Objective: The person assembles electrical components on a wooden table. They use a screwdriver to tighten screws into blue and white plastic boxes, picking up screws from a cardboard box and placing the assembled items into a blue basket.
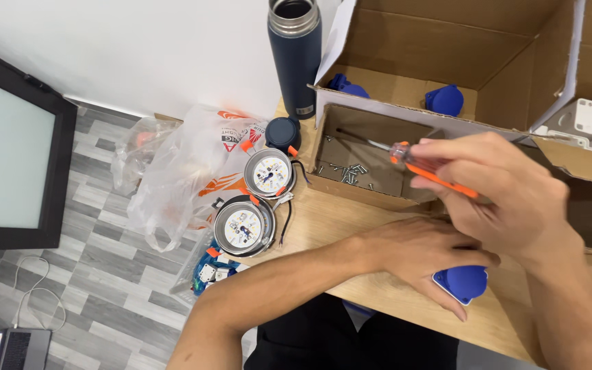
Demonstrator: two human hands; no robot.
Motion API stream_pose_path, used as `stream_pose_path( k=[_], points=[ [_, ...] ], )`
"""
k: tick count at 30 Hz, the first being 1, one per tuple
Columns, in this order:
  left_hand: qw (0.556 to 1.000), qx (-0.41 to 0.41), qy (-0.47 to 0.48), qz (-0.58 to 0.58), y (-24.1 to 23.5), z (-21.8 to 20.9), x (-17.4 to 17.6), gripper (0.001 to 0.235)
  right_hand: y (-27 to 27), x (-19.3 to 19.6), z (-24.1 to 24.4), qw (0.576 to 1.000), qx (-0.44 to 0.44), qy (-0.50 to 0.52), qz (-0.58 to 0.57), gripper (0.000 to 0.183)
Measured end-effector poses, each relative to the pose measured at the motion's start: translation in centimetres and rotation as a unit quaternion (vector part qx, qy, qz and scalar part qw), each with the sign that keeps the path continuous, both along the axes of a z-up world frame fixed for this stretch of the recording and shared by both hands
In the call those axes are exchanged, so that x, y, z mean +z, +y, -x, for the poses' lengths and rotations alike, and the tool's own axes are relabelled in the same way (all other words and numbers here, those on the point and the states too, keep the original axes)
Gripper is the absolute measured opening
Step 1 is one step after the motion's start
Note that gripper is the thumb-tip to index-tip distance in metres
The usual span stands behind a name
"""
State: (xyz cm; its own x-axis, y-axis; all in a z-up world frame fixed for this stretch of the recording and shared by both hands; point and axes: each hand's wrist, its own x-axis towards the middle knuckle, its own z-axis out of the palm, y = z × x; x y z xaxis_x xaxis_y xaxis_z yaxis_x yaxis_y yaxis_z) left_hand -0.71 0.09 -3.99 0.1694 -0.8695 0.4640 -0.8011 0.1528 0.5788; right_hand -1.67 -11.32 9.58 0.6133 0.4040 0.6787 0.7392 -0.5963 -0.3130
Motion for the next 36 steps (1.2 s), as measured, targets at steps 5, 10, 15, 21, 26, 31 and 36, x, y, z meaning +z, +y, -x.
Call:
stream_pose_path(
  k=[5, 10, 15, 21, 26, 31, 36],
  points=[
    [0.998, -0.05, 0.03, 0.008, 0.1, 0.1, 0.5, 0.06, 0.9, -2.1, -1.4, 1.0, 0.008, 0.009, 0.019, 0.026],
    [0.995, -0.049, -0.031, 0.081, 0.2, 0.1, -0.1, 0.053, 0.9, -1.1, -1.0, 0.999, 0.014, 0.047, 0.016, 0.018],
    [0.986, -0.039, -0.068, 0.147, 0.4, 0.2, 0.0, 0.043, -2.2, -1.1, 1.5, 0.99, -0.046, 0.133, -0.007, 0.025],
    [0.98, -0.041, -0.068, 0.18, 0.8, 0.7, 1.5, 0.049, -3.9, -3.4, 8.1, 0.979, -0.131, 0.042, -0.152, 0.041],
    [0.947, -0.009, -0.13, 0.293, 1.6, 0.7, 3.8, 0.028, -3.0, -4.0, 12.4, 0.939, -0.214, -0.08, -0.256, 0.044],
    [0.917, 0.102, -0.082, 0.376, 5.2, 2.9, 6.4, 0.013, -3.4, -5.5, 17.1, 0.904, -0.272, -0.122, -0.305, 0.042],
    [0.902, 0.225, 0.036, 0.367, 8.8, 6.5, 4.7, 0.01, -3.4, -9.1, 22.1, 0.865, -0.315, -0.111, -0.376, 0.045]
  ],
)
